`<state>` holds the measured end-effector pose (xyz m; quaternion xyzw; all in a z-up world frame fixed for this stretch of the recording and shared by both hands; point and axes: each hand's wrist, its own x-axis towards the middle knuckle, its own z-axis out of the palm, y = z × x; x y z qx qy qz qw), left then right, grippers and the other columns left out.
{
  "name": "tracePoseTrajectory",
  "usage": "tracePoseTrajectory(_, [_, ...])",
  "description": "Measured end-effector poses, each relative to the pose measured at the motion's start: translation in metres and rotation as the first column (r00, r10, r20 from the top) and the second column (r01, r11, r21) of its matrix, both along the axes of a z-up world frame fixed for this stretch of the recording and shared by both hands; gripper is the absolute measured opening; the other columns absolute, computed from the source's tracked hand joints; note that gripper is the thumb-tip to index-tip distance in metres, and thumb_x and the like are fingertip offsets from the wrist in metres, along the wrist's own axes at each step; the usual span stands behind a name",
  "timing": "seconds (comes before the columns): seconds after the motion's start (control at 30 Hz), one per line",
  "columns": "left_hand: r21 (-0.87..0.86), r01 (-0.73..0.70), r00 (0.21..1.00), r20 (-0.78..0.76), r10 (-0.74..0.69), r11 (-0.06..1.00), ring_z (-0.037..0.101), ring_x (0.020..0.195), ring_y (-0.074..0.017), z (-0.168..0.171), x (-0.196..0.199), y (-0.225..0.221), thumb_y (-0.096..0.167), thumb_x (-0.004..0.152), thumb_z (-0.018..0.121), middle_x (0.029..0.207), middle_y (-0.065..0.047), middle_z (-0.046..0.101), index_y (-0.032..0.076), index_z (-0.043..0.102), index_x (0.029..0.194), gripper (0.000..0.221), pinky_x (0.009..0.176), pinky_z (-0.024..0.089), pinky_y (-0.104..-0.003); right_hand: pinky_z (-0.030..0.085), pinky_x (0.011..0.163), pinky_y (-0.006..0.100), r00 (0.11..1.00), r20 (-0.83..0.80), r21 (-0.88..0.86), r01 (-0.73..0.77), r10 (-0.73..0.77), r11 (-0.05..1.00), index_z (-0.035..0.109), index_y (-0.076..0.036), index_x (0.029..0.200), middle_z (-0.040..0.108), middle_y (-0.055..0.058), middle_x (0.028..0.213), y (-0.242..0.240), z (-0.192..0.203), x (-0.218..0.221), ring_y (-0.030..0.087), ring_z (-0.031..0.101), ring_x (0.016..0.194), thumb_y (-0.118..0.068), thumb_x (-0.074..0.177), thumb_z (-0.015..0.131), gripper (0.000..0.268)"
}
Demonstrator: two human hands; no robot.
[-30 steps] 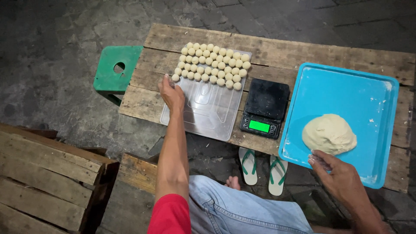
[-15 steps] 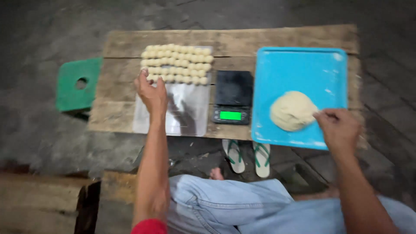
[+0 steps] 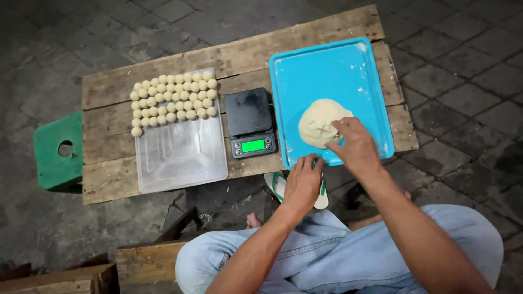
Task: Pinching off pieces of dough, weighing them on a digital scale, and rolling them into small balls.
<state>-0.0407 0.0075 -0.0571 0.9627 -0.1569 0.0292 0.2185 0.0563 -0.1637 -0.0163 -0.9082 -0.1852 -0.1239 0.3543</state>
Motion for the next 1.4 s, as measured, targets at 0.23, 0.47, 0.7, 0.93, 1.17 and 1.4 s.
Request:
tracePoseTrajectory(0.23, [0.063, 0.065, 0.998, 0.014, -0.066, 0.996, 0.055, 0.111, -0.0303, 0.0, 0.005, 0.006, 0.007, 0.09, 0.073, 0.119, -0.012, 0.051, 0.01, 0.057, 0.127, 0.04, 0.092, 0.051, -0.042, 0.059, 0.083, 0.041, 0.999, 0.032, -0.206, 0.048, -0.042, 0.977, 0.075, -0.009, 0.115, 0.062, 0.009, 0.104, 0.003, -0.03, -0.001, 0.032, 0.07, 0.096, -0.014, 0.085, 0.081, 0.032])
tracePoseTrajectory(0.47, [0.043, 0.067, 0.995, 0.075, -0.07, 0.997, 0.056, 0.096, -0.0256, 0.013, 0.012, 0.009, -0.001, 0.09, 0.068, 0.107, -0.006, 0.053, 0.013, 0.064, 0.117, 0.03, 0.075, 0.053, -0.039, 0.059, 0.072, 0.033, 0.991, -0.069, 0.041, 0.121, -0.118, 0.992, 0.08, -0.009, 0.104, 0.065, 0.006, 0.084, -0.002, -0.052, 0.009, 0.023, 0.07, 0.076, -0.022, 0.079, 0.092, 0.03])
tracePoseTrajectory(0.7, [0.053, 0.041, 0.991, 0.126, -0.048, 0.998, 0.058, 0.092, -0.0256, 0.012, 0.011, 0.009, 0.006, 0.096, 0.065, 0.103, -0.004, 0.054, 0.017, 0.066, 0.113, 0.02, 0.066, 0.05, -0.039, 0.067, 0.07, 0.044, 0.703, -0.707, 0.587, 0.523, 0.078, 0.618, 0.071, 0.011, 0.112, 0.067, 0.022, 0.076, 0.003, -0.014, 0.013, 0.029, 0.075, 0.069, 0.002, 0.074, 0.088, 0.042])
tracePoseTrajectory(0.93, [0.001, 0.028, 0.995, 0.1, -0.028, 1.0, 0.058, 0.093, -0.0231, 0.003, 0.013, 0.009, 0.017, 0.104, 0.059, 0.104, -0.002, 0.053, 0.017, 0.066, 0.11, 0.009, 0.066, 0.051, -0.037, 0.068, 0.077, 0.037, 0.589, -0.773, 0.619, 0.615, 0.238, 0.488, 0.071, 0.006, 0.11, 0.064, 0.008, 0.082, 0.009, 0.038, 0.005, 0.017, 0.071, 0.075, 0.004, 0.078, 0.082, 0.034])
tracePoseTrajectory(1.17, [-0.381, -0.177, 0.971, -0.221, 0.096, 0.908, 0.066, 0.103, -0.0319, 0.015, 0.024, 0.019, 0.022, 0.092, 0.072, 0.111, -0.007, 0.061, 0.014, 0.066, 0.122, 0.032, 0.079, 0.061, -0.043, 0.063, 0.099, 0.053, 0.662, -0.585, 0.807, 0.533, 0.468, 0.255, 0.067, 0.007, 0.121, 0.073, 0.02, 0.098, 0.015, 0.056, -0.001, 0.031, 0.076, 0.092, 0.001, 0.094, 0.07, 0.028])
tracePoseTrajectory(1.4, [-0.741, -0.273, 0.937, -0.06, 0.344, 0.614, 0.07, 0.097, -0.0368, 0.076, 0.03, 0.023, 0.033, 0.091, 0.081, 0.114, -0.016, 0.063, 0.004, 0.062, 0.125, 0.05, 0.075, 0.063, -0.04, 0.05, 0.107, 0.063, 0.59, -0.605, 0.796, 0.431, 0.535, 0.425, 0.057, 0.013, 0.134, 0.066, 0.026, 0.125, 0.025, 0.049, -0.011, 0.043, 0.065, 0.123, -0.027, 0.103, 0.053, 0.051])
